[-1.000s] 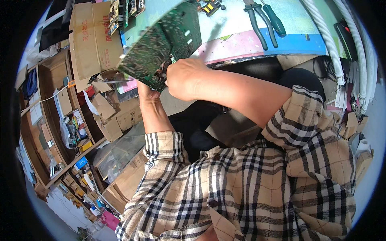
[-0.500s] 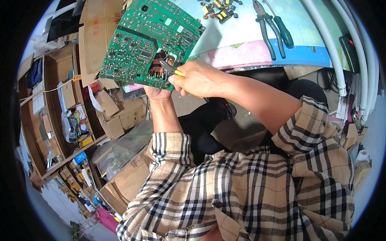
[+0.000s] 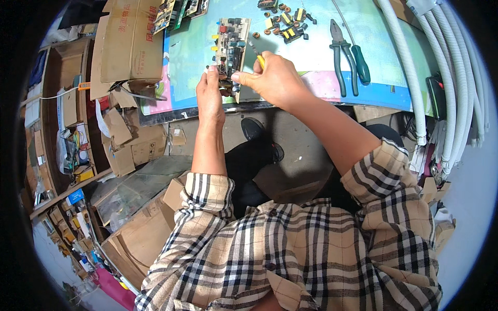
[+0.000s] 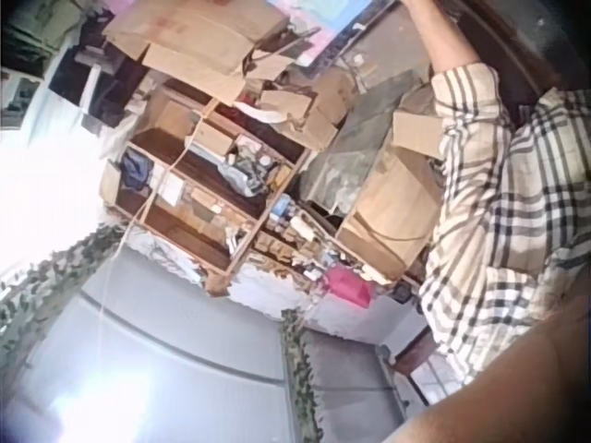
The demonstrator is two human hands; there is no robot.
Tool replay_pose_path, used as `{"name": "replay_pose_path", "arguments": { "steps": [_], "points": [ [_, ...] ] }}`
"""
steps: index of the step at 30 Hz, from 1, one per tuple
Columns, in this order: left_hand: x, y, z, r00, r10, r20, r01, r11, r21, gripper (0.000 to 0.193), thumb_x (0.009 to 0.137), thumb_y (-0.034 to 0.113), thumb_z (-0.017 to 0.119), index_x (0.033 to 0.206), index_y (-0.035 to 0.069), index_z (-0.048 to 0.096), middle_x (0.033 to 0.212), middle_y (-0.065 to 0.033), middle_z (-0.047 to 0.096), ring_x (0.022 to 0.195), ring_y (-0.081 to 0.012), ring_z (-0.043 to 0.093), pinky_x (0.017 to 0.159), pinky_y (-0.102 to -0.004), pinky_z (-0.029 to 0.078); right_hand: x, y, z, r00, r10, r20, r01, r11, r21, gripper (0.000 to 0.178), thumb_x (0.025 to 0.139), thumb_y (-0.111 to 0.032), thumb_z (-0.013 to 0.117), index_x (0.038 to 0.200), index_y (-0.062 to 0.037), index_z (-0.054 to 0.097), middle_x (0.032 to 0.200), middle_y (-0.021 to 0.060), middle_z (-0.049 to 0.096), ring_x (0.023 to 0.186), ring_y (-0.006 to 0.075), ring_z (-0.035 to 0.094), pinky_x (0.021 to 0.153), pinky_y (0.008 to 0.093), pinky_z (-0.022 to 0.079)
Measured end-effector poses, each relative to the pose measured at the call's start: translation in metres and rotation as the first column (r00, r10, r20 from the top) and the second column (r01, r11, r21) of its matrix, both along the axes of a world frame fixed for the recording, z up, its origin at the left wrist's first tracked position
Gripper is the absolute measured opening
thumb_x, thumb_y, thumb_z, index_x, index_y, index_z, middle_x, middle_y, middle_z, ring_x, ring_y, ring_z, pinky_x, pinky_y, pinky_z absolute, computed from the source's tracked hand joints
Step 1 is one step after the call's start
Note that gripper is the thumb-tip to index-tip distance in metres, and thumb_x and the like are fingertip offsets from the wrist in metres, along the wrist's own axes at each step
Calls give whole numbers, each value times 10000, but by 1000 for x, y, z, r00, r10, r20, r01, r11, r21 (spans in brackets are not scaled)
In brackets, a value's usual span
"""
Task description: The person sits on the floor and uses pliers and a screwdriver to remove components from a green circuit board. They repeatedly pry and cut components, placing them on the table.
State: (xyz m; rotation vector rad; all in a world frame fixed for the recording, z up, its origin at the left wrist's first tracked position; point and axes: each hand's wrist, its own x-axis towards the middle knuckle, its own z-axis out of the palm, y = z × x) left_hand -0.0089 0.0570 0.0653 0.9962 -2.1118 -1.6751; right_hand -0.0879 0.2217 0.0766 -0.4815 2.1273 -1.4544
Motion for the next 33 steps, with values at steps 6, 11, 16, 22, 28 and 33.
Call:
{"name": "replay_pose_path", "arguments": {
  "steps": [6, 11, 16, 22, 28, 33],
  "points": [
    [2, 15, -10, 1000, 13, -14, -12, 999, 37, 324, 979, 322, 517, 893, 15, 569, 755, -15, 552, 673, -85, 464, 588, -267, 394, 0, -4, -17, 996, -79, 48, 80, 997, -24, 476, 763, -418, 775, 832, 11, 581, 690, 110, 639, 605, 161, 610, 579, 317, 499],
    [3, 26, -13, 999, 8, 50, -14, 992, 127, 258, 955, 249, 557, 955, -3, 618, 779, -19, 590, 650, -89, 477, 585, -260, 388, 1, -6, -46, 946, -134, 294, 153, 987, -45, 295, 809, -288, 747, 861, -25, 623, 659, 44, 621, 566, 100, 553, 534, 265, 442],
    [5, 24, -28, 996, -20, 85, 6, 986, 165, 267, 947, 199, 559, 1061, -35, 618, 817, -25, 609, 673, -94, 492, 606, -255, 401, 2, -9, -66, 857, -189, 479, 210, 978, 10, 212, 817, -259, 725, 863, -63, 662, 688, 37, 678, 594, 116, 606, 585, 298, 475],
    [5, 26, -30, 993, -73, 90, 58, 985, 164, 393, 948, 159, 552, 1269, -65, 528, 916, -70, 637, 782, -117, 544, 705, -252, 442, -1, -7, -83, 847, -207, 490, 212, 976, 45, 212, 824, -269, 718, 853, -66, 665, 687, 34, 681, 634, 125, 617, 620, 303, 471],
    [7, 23, -33, 996, -42, 78, 34, 994, 104, 387, 904, 198, 663, 1215, -14, 572, 857, -14, 592, 694, -80, 478, 649, -232, 426, -3, -5, -82, 895, -189, 403, 173, 982, 77, 263, 829, -335, 698, 896, -83, 661, 714, 21, 693, 659, 145, 634, 646, 322, 472],
    [1, 14, -32, 989, -84, 126, 57, 978, 201, 349, 871, 287, 698, 1077, 14, 628, 752, -15, 577, 622, -86, 506, 561, -243, 423, -2, -6, -67, 856, -228, 465, 273, 962, -30, 170, 835, -148, 707, 867, -20, 601, 678, 49, 614, 482, 79, 447, 443, 242, 366]
  ]
}}
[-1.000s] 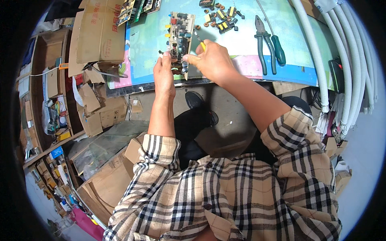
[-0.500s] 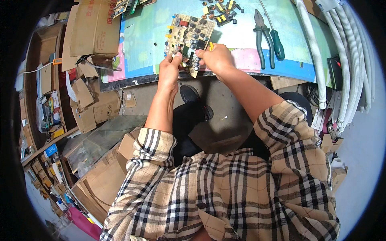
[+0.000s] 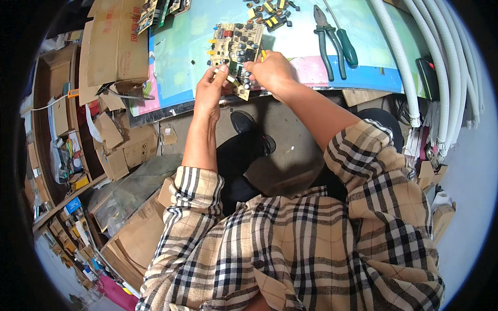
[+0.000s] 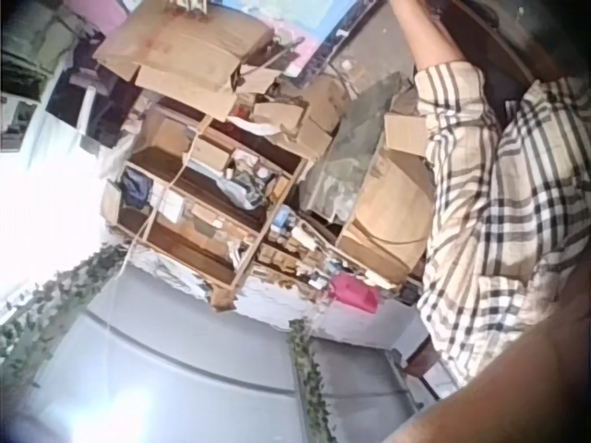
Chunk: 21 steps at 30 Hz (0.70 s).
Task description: The person sits on the floor and uses pliers and a screwdriver to remove components from a green circuit board. They repeatedly pry and cut components, placing them on the table.
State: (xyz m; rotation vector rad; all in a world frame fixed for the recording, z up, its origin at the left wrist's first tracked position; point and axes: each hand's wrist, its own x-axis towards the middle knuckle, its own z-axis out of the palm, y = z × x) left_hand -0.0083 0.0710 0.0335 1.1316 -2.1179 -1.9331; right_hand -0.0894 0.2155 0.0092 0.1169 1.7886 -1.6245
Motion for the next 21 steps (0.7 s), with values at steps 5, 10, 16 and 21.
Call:
{"name": "replay_pose_path", "arguments": {
  "steps": [5, 10, 16, 21],
  "points": [
    [-9, -7, -2, 967, 100, 234, -98, 995, -22, 459, 766, 497, 753, 885, 82, 596, 620, -20, 542, 517, -116, 504, 478, -248, 387, 11, -3, 4, 992, 0, -128, 9, 998, 66, 186, 829, -157, 709, 839, -17, 587, 687, 51, 625, 555, 111, 567, 494, 252, 440],
    [-15, -12, -1, 941, 53, 334, -27, 996, -82, 492, 798, 509, 715, 937, 54, 590, 658, -43, 572, 522, -124, 512, 469, -263, 408, 9, 2, 17, 996, 1, -86, 4, 998, 64, 189, 825, -160, 715, 835, -16, 592, 677, 57, 619, 523, 105, 531, 477, 255, 417],
    [10, -8, 14, 947, -284, 150, 320, 799, -510, 470, 861, 242, 675, 1241, 24, 508, 905, -118, 626, 735, -194, 597, 650, -316, 500, -7, 5, 11, 996, -15, 92, 21, 998, -65, 175, 819, -142, 712, 802, -5, 604, 626, 38, 567, 462, 83, 425, 422, 245, 334],
    [13, 7, 28, 827, -525, 201, 429, 358, -829, 582, 766, 29, 714, 1311, 82, 517, 1217, -164, 597, 1167, -307, 554, 974, -372, 455, -20, 13, 6, 996, -19, 85, 29, 994, -107, 163, 812, -118, 703, 747, -8, 603, 606, 29, 549, 462, 86, 432, 418, 244, 327]
  ]
}}
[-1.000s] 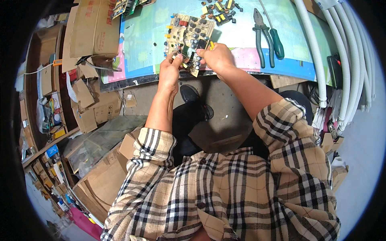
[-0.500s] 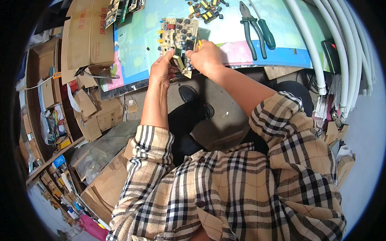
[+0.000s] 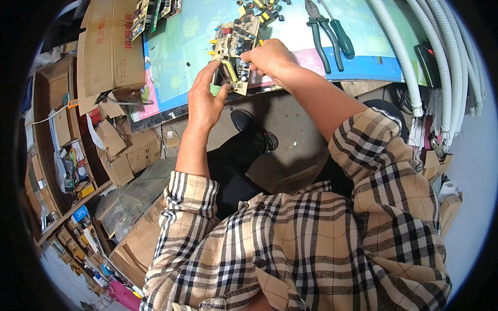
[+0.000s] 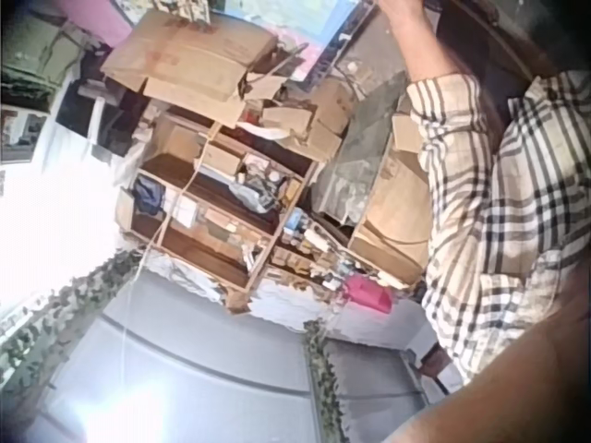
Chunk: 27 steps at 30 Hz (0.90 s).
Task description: The person sits on the floor and uses pliers and a screwdriver to remove components from a green circuit board. They repeatedly pry and cut components, placing them on the table.
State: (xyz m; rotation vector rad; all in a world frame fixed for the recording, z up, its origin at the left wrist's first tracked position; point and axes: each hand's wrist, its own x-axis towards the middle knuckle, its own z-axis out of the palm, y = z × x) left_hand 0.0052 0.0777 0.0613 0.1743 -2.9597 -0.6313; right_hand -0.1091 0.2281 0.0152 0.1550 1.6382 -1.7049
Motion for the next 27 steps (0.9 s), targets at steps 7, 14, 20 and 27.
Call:
{"name": "replay_pose_path", "arguments": {
  "steps": [7, 14, 20, 27],
  "points": [
    [-5, 1, -6, 989, -146, -5, 145, 987, -71, 631, 730, 131, 790, 1285, -9, 523, 1292, -220, 551, 1211, -349, 531, 1005, -393, 448, -2, 10, 1, 999, 34, 7, -34, 998, -43, 166, 810, -99, 702, 710, -11, 602, 601, 22, 544, 468, 87, 441, 421, 239, 337],
    [-9, 2, -8, 976, -216, -38, 207, 964, -167, 629, 711, 167, 810, 1242, -28, 536, 1202, -230, 603, 1088, -363, 610, 898, -396, 520, -3, 12, -1, 998, 57, -14, -57, 998, -27, 144, 791, -80, 707, 807, 41, 630, 628, 56, 573, 441, 107, 447, 408, 273, 348],
    [-13, 6, 6, 967, -255, 22, 250, 925, -286, 596, 684, 227, 813, 1171, -11, 564, 1000, -176, 678, 882, -322, 675, 738, -388, 554, 0, 12, 6, 988, 122, -98, -116, 991, 66, 117, 811, -105, 702, 780, -33, 615, 609, 7, 568, 451, 68, 447, 403, 226, 337],
    [-19, 12, 16, 964, -212, 158, 255, 904, -342, 445, 706, 268, 770, 1007, 4, 576, 802, -142, 667, 736, -309, 668, 636, -408, 530, 5, 1, -7, 872, 194, -449, -42, 944, 326, 323, 785, -285, 678, 910, 12, 674, 870, 202, 694, 832, 330, 680, 785, 394, 527]
  ]
}}
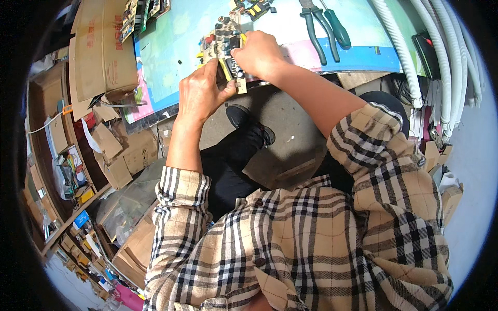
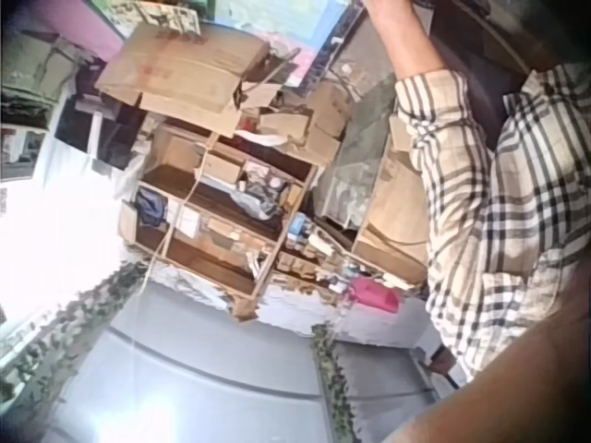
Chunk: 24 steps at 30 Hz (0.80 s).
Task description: The person sits on the floor and uses pliers and a screwdriver to remove components from a green circuit board. They repeatedly pry and cut components, placing them on the table.
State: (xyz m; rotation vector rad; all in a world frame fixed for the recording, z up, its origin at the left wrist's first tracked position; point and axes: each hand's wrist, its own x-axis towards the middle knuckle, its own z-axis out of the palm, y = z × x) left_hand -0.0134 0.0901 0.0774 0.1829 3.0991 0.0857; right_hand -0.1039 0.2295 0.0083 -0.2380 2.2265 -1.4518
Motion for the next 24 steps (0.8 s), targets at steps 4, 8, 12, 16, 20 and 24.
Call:
{"name": "replay_pose_path", "arguments": {
  "steps": [4, 8, 12, 16, 20, 24],
  "points": [
    [-1, 9, 9, 995, 76, 59, -77, 997, 12, 418, 709, 297, 743, 947, -1, 573, 715, -175, 653, 681, -344, 662, 626, -423, 527, 6, 0, 13, 995, 14, -95, -10, 999, 37, 261, 816, -235, 671, 909, 7, 643, 739, 154, 670, 701, 271, 666, 696, 368, 518],
    [0, 5, 14, 991, 98, 95, -105, 992, 73, 409, 703, 262, 720, 963, -21, 582, 691, -216, 643, 676, -378, 659, 644, -436, 529, 11, -6, 14, 972, -15, -235, 11, 1000, -19, 261, 792, -220, 674, 892, 17, 630, 816, 215, 667, 809, 394, 652, 754, 431, 510],
    [0, 4, 12, 984, 106, 145, -116, 992, 58, 369, 720, 271, 714, 873, -15, 538, 725, -191, 660, 702, -370, 665, 659, -456, 533, 14, -9, 18, 979, 20, -203, -18, 1000, 14, 248, 794, -215, 664, 876, 15, 621, 804, 234, 655, 824, 422, 639, 747, 456, 508],
    [-2, 2, 14, 981, 92, 168, -107, 991, 86, 365, 733, 253, 687, 908, -25, 529, 681, -219, 641, 691, -397, 655, 663, -465, 531, 14, -8, 23, 978, 34, -204, -34, 999, 7, 254, 805, -209, 652, 890, 27, 612, 797, 244, 649, 819, 427, 640, 737, 476, 505],
    [4, -14, 16, 984, 73, 163, -95, 987, 129, 417, 742, 245, 685, 995, -51, 536, 676, -223, 634, 695, -405, 653, 665, -465, 525, 17, -18, 34, 981, 56, -186, -64, 997, -36, 253, 811, -205, 642, 888, 34, 611, 817, 245, 650, 832, 429, 638, 743, 483, 507],
    [12, -27, 21, 966, 160, 201, -202, 956, 213, 478, 756, 209, 676, 1118, -68, 533, 808, -255, 661, 785, -400, 670, 716, -436, 534, 16, -36, 44, 963, 133, -233, -136, 991, 0, 212, 762, -101, 621, 932, 19, 661, 846, 239, 669, 824, 386, 669, 728, 436, 538]
  ]
}}
